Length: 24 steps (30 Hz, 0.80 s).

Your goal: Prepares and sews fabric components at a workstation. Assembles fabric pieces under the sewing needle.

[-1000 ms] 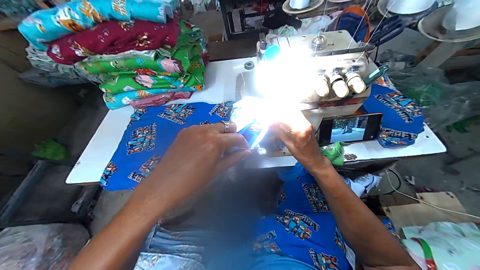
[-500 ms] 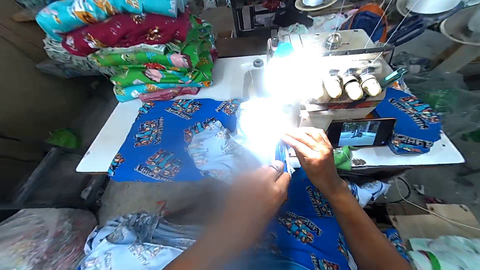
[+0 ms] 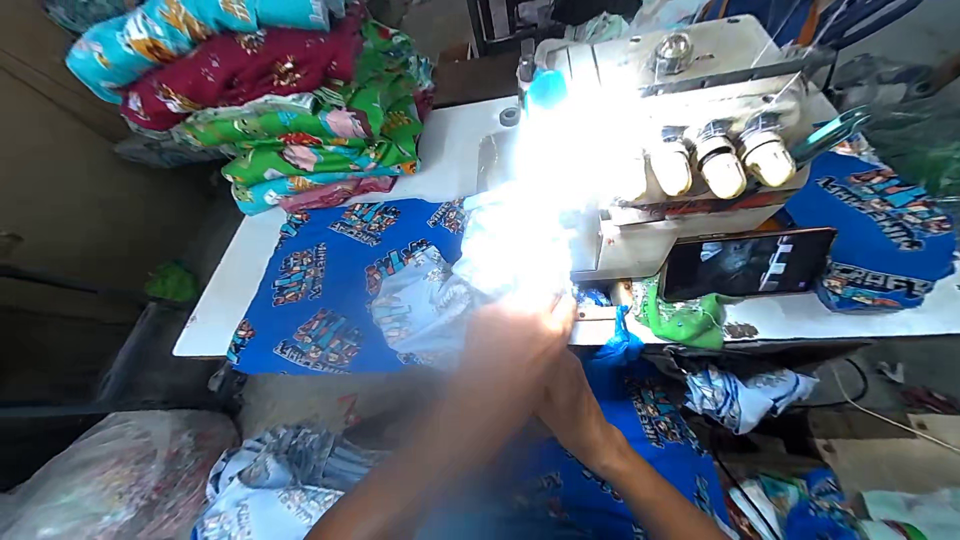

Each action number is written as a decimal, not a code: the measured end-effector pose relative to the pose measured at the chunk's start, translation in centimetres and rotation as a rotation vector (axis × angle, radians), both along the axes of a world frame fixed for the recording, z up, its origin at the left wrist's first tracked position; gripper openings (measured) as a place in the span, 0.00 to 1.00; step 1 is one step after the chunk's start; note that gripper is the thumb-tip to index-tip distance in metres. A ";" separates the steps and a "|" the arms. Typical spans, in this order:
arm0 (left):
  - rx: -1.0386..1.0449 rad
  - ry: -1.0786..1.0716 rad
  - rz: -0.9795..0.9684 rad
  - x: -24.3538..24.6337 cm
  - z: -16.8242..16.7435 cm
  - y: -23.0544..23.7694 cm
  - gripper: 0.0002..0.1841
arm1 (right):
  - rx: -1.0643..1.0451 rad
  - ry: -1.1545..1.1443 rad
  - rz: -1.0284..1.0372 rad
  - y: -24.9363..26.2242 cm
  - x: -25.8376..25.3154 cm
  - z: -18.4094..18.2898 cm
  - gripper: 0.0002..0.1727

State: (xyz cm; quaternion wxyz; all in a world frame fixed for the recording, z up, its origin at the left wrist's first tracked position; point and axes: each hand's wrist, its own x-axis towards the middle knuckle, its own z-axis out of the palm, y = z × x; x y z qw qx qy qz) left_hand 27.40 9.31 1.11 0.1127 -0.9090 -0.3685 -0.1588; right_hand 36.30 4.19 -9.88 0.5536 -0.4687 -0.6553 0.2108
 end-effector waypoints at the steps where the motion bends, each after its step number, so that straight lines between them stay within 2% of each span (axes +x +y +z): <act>1: 0.007 0.008 0.012 0.1 0.2 0.5 0.08 | 0.032 -0.015 0.005 0.3 -0.4 0.3 0.11; 8: 0.049 0.034 0.054 0.9 1.0 3.4 0.08 | -0.032 -0.020 0.062 1.1 -0.4 0.5 0.13; 14: 0.078 0.010 -0.016 1.2 1.2 5.3 0.08 | -0.126 -0.035 0.114 0.3 0.9 -0.4 0.15; 19: -0.085 0.040 -0.062 -1.0 3.4 6.8 0.08 | -0.099 -0.025 0.134 0.0 2.4 -1.2 0.15; 22: -0.236 -0.003 -0.088 -2.6 4.8 8.2 0.12 | -0.099 -0.030 0.120 0.0 2.8 -1.3 0.15; 24: -0.337 -0.050 -0.097 -3.5 5.4 9.1 0.11 | -0.097 -0.035 0.115 0.1 3.1 -1.1 0.15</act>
